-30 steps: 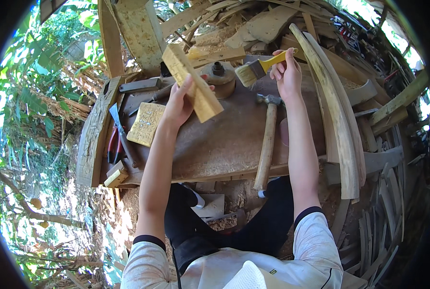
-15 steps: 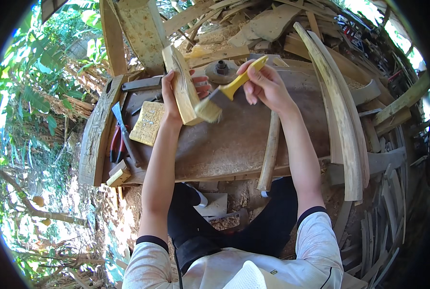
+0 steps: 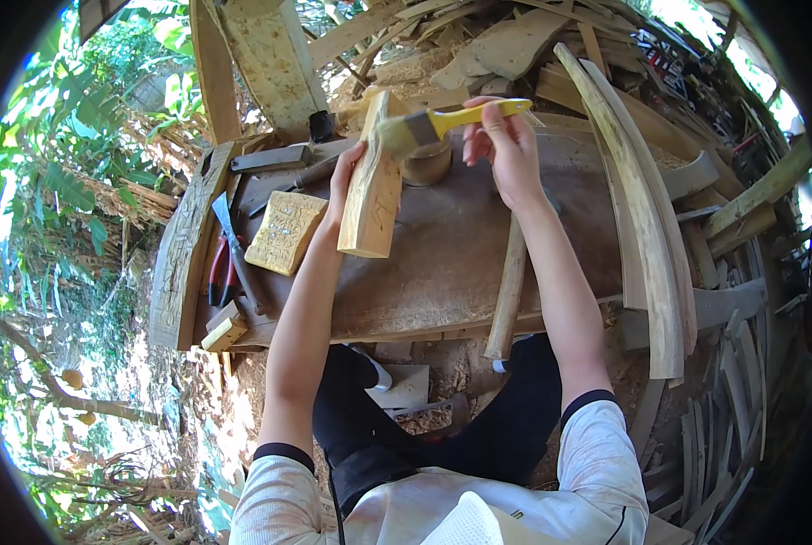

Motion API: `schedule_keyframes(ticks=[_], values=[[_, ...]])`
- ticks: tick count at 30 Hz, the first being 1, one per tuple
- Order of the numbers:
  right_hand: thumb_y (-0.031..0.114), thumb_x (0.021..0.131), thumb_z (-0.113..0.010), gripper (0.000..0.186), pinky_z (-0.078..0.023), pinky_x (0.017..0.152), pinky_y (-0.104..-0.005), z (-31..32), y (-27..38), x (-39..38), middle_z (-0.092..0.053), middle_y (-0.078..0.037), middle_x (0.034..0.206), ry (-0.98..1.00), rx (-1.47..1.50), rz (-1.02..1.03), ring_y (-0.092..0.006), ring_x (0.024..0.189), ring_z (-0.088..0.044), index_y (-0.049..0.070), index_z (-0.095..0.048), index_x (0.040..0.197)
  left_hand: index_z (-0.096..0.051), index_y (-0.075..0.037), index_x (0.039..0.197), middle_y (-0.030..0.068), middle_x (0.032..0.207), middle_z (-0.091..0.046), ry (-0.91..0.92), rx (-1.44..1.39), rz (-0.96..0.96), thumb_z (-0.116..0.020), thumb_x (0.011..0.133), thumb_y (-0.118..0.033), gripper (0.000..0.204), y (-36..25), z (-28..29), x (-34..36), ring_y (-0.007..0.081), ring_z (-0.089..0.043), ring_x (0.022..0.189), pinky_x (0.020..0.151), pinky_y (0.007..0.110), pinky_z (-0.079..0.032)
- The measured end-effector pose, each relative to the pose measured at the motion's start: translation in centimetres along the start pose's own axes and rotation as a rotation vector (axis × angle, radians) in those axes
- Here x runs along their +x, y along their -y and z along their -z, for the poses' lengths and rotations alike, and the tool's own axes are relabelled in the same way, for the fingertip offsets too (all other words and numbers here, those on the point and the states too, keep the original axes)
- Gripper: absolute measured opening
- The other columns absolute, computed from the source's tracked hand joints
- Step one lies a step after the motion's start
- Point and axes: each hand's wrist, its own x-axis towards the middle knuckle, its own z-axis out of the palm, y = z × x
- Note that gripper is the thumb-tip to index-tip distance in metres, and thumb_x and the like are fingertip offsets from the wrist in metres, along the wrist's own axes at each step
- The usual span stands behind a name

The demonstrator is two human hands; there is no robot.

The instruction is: The person uses a hammer and chisel to carve a small wooden block, then brushes away wood shavings from the carved surface. They repeat the brushing on another carved piece and handle additional wood pieces and tools on the workbench.

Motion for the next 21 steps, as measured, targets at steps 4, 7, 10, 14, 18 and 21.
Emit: schedule_keyframes(ticks=[4, 7, 10, 14, 18, 21], values=[[0.036, 0.106, -0.055, 0.036, -0.051, 0.055, -0.0239, 1.6, 0.6, -0.3, -0.064, -0.005, 0.08, 0.266, 0.007, -0.105, -0.0105, 0.06, -0.061, 0.003, -0.065, 0.117, -0.059, -0.001, 0.119, 0.0161, 0.085, -0.065, -0.008, -0.035, 0.02, -0.052, 0.09, -0.063, 0.069, 0.3, -0.4, 0.3, 0.0284, -0.066, 0.062, 0.053, 0.038, -0.056], [0.035, 0.106, -0.054, 0.036, -0.05, 0.055, -0.025, 1.4, 0.2, 0.4, -0.064, -0.005, 0.08, -0.068, -0.091, 0.078, -0.0116, 0.059, -0.061, 0.002, -0.065, 0.115, -0.058, 0.001, 0.122, 0.0159, 0.085, -0.064, 0.062, -0.026, 0.025, -0.052, 0.09, -0.064, 0.073, 0.5, -0.4, 0.4, 0.0274, -0.065, 0.062, 0.054, 0.037, -0.055], [0.035, 0.107, -0.054, 0.035, -0.049, 0.053, -0.0243, 2.1, 0.2, 0.7, -0.064, -0.005, 0.079, -0.125, -0.056, 0.115, -0.0122, 0.058, -0.063, 0.002, -0.065, 0.114, -0.057, 0.001, 0.123, 0.0161, 0.085, -0.064, 0.091, -0.026, 0.022, -0.052, 0.089, -0.065, 0.075, 0.5, -0.2, 0.6, 0.0269, -0.064, 0.062, 0.053, 0.037, -0.054], [0.036, 0.106, -0.054, 0.036, -0.049, 0.051, -0.023, 2.6, 0.1, 0.5, -0.064, -0.005, 0.077, 0.036, 0.018, -0.031, -0.0121, 0.059, -0.065, 0.003, -0.065, 0.114, -0.056, 0.003, 0.124, 0.0166, 0.084, -0.063, 0.021, 0.036, 0.043, -0.051, 0.089, -0.066, 0.077, 0.8, -0.8, 0.4, 0.0268, -0.064, 0.06, 0.051, 0.037, -0.053], [0.038, 0.106, -0.054, 0.038, -0.05, 0.051, -0.0241, 2.0, -0.4, 0.7, -0.064, -0.006, 0.078, -0.177, -0.146, 0.092, -0.0134, 0.058, -0.065, 0.002, -0.065, 0.114, -0.056, 0.003, 0.124, 0.016, 0.083, -0.063, 0.074, -0.034, 0.001, -0.05, 0.09, -0.065, 0.077, 0.6, -0.2, 0.6, 0.0258, -0.064, 0.06, 0.049, 0.036, -0.052], [0.039, 0.106, -0.054, 0.04, -0.051, 0.053, -0.0257, 2.2, -0.1, 0.4, -0.064, -0.006, 0.077, 0.03, 0.034, -0.023, -0.0141, 0.059, -0.065, 0.002, -0.065, 0.113, -0.055, 0.003, 0.124, 0.0157, 0.083, -0.063, 0.089, -0.016, -0.01, -0.05, 0.09, -0.064, 0.076, 0.5, 0.0, 0.7, 0.0256, -0.063, 0.059, 0.05, 0.035, -0.052]])
